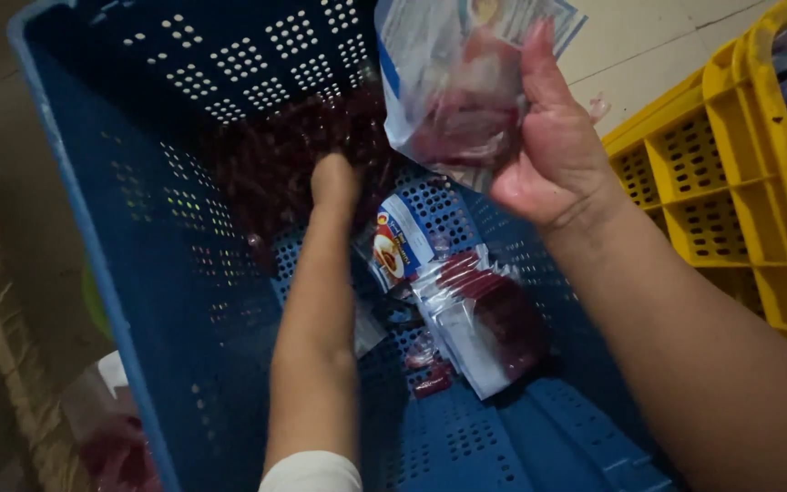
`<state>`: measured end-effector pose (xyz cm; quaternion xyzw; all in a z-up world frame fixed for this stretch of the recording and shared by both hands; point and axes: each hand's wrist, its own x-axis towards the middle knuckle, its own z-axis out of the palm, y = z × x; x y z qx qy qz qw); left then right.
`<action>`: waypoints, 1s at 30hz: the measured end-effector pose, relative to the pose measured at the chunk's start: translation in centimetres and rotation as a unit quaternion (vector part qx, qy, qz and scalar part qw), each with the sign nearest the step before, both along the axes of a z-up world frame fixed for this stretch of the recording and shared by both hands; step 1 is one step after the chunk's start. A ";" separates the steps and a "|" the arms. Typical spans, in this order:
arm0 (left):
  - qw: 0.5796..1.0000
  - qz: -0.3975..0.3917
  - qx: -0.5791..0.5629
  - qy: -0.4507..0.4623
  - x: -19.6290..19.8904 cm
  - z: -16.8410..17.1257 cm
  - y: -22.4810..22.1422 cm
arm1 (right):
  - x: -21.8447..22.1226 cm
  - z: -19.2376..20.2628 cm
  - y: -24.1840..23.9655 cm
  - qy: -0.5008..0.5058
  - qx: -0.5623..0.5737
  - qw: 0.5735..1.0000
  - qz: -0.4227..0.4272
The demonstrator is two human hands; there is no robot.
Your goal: The person takes pieces of meat from a crate and places them into individual clear plastic pouches, one at a time.
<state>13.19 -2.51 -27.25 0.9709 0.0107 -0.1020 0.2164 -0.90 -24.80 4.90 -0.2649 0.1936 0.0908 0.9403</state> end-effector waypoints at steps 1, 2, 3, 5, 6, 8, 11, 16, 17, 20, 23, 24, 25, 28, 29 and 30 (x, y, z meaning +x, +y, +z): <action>0.999 0.036 -0.032 -0.020 -0.3 -0.2 -0.3 | 0.2 -0.4 -0.2 -0.014 0.004 1.000 0.010; 0.999 0.037 -0.032 -0.021 -0.7 0.6 -0.2 | 0.2 -0.4 -0.3 -0.015 0.004 1.000 0.010; 0.997 0.060 -0.035 0.027 -1.2 1.4 -0.2 | 0.2 -0.4 -0.4 -0.010 -0.004 1.000 0.007; 0.993 0.086 -0.035 0.073 -1.0 0.1 1.2 | 0.2 -0.7 -0.2 -0.006 -0.009 1.000 0.005; 0.981 0.131 -0.136 0.042 0.0 -1.8 2.2 | 0.4 -0.8 -0.2 -0.002 -0.027 1.000 0.011; 0.956 0.172 -0.236 0.005 0.7 -0.5 3.5 | 0.5 -0.7 -0.1 -0.003 -0.044 0.999 0.017; 0.785 0.160 -0.597 -0.043 -1.6 10.2 4.5 | 0.2 0.2 0.5 0.013 -0.058 0.998 0.000; 0.833 -0.041 -0.545 -0.085 -8.2 28.2 3.5 | -0.3 1.5 1.3 0.022 -0.081 0.996 0.004; 0.834 -0.042 -0.544 -0.087 -8.8 29.5 2.9 | -0.5 2.0 1.6 0.020 -0.079 0.997 0.005; 0.848 -0.148 -0.499 -0.102 -9.8 32.2 1.5 | -0.9 2.5 1.9 0.034 -0.150 0.988 0.030; 0.861 -0.250 -0.420 -0.144 -9.6 32.4 -0.2 | -1.1 1.4 1.6 0.004 -0.160 0.985 0.070; 0.846 -0.215 -0.469 -0.134 -9.9 32.6 -1.2 | -1.2 0.9 1.5 -0.034 -0.156 0.985 0.062; 0.828 -0.180 -0.517 -0.125 -10.1 32.7 -2.3 | -1.3 0.4 1.3 -0.072 -0.151 0.984 0.054; 0.850 -0.243 -0.435 -0.169 -9.0 30.7 -2.5 | -0.8 -1.2 1.3 -0.066 -0.143 0.987 0.036; 0.851 -0.243 -0.434 -0.166 -9.4 31.5 -2.6 | -0.8 -0.8 1.3 -0.063 -0.142 0.987 0.035; 0.862 -0.270 -0.395 -0.165 -9.6 32.3 -2.7 | -0.6 -0.4 1.2 -0.025 -0.140 0.989 0.047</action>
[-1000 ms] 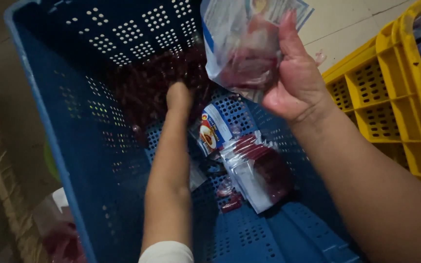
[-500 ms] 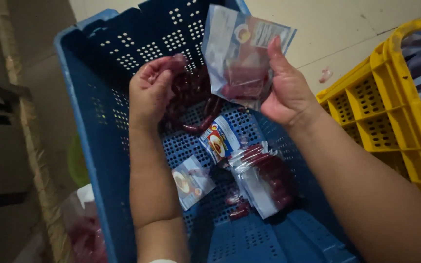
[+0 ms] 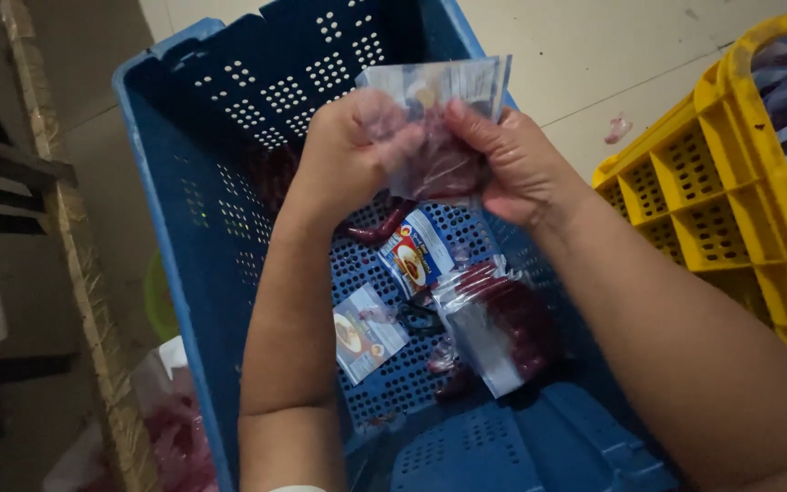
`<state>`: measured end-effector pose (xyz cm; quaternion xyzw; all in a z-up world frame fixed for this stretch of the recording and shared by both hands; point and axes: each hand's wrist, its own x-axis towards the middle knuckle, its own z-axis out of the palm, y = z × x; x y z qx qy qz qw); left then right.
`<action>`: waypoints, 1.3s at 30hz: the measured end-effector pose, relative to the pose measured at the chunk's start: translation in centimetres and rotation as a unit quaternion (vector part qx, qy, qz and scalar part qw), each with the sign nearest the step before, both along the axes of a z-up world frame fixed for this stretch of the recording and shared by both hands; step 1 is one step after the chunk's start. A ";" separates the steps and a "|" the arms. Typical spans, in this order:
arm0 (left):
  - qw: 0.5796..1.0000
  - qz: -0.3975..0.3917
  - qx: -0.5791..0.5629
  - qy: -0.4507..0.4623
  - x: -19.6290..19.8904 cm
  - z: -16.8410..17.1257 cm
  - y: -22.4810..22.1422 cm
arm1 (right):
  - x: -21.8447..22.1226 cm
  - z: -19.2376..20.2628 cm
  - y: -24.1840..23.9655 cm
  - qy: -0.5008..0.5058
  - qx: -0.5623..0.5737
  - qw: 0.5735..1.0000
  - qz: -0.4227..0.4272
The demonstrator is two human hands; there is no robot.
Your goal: The person takes pieces of meat from a crate and places them into individual clear plastic pouches, one at a time.
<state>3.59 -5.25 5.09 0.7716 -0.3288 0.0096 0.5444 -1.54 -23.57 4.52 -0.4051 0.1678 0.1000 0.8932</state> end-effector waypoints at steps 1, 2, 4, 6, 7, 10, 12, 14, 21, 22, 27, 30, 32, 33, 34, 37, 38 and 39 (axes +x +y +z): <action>0.999 -0.014 0.043 -0.018 -0.2 0.8 -0.1 | 0.2 0.5 0.0 0.039 0.000 0.999 0.006; 0.999 -0.013 0.043 -0.017 -0.2 0.6 -0.4 | 0.2 0.5 -0.1 0.040 0.000 0.999 0.007; 0.998 0.023 -0.045 0.039 -0.2 0.2 -1.1 | 0.3 0.6 -0.2 0.076 0.037 0.996 -0.017; 0.961 -0.069 -0.224 0.147 0.7 -0.4 -0.9 | 0.9 -1.5 -1.2 0.057 0.113 0.992 -0.006; 0.873 -0.157 -0.391 0.246 1.2 -0.8 -0.9 | 1.3 -2.6 -1.7 0.037 0.189 0.981 0.005; 0.842 -0.078 -0.441 0.302 3.0 -2.5 -0.2 | 1.5 -3.3 -2.1 0.015 0.167 0.986 -0.018; 0.878 0.055 -0.312 0.359 4.6 -4.9 -0.2 | 0.8 -0.4 -1.3 0.026 0.172 0.984 -0.034; 0.880 0.183 -0.170 0.404 7.3 -15.4 1.3 | 0.5 1.0 -0.8 0.037 0.178 0.982 -0.052; 0.879 0.265 0.350 0.188 9.0 -33.7 2.1 | 0.7 0.8 -0.7 0.036 0.112 0.991 -0.060; 0.846 0.279 0.398 0.218 8.5 -34.6 2.0 | 0.8 0.5 -0.8 0.034 0.112 0.991 -0.065; 0.860 0.288 0.347 0.237 7.8 -34.9 2.3 | 0.8 0.4 -0.9 0.024 0.123 0.991 -0.054; 0.891 0.327 0.144 0.282 8.6 -32.5 3.6 | 1.2 -0.3 -1.1 0.021 0.111 0.992 -0.048; 0.882 0.349 0.009 0.318 8.2 -27.8 4.3 | 1.1 -0.1 -0.9 0.017 0.102 0.994 -0.043; 0.880 0.265 -0.206 0.337 7.3 -23.8 4.4 | 0.9 0.4 -0.7 0.015 0.107 0.993 -0.042; 0.831 0.167 -0.410 0.338 6.3 -19.8 4.5 | 0.7 0.9 -0.6 0.014 0.112 0.993 -0.040; 0.873 0.058 -0.421 0.238 2.8 -9.7 4.6 | 0.6 0.5 -0.5 0.039 0.069 0.996 -0.036; 0.874 0.059 -0.422 0.234 2.1 -8.0 4.2 | 0.7 0.4 -0.5 0.036 0.070 0.996 -0.033; 0.898 0.050 -0.388 0.199 1.3 -6.3 3.8 | 0.8 0.2 -0.5 0.031 0.072 0.997 -0.025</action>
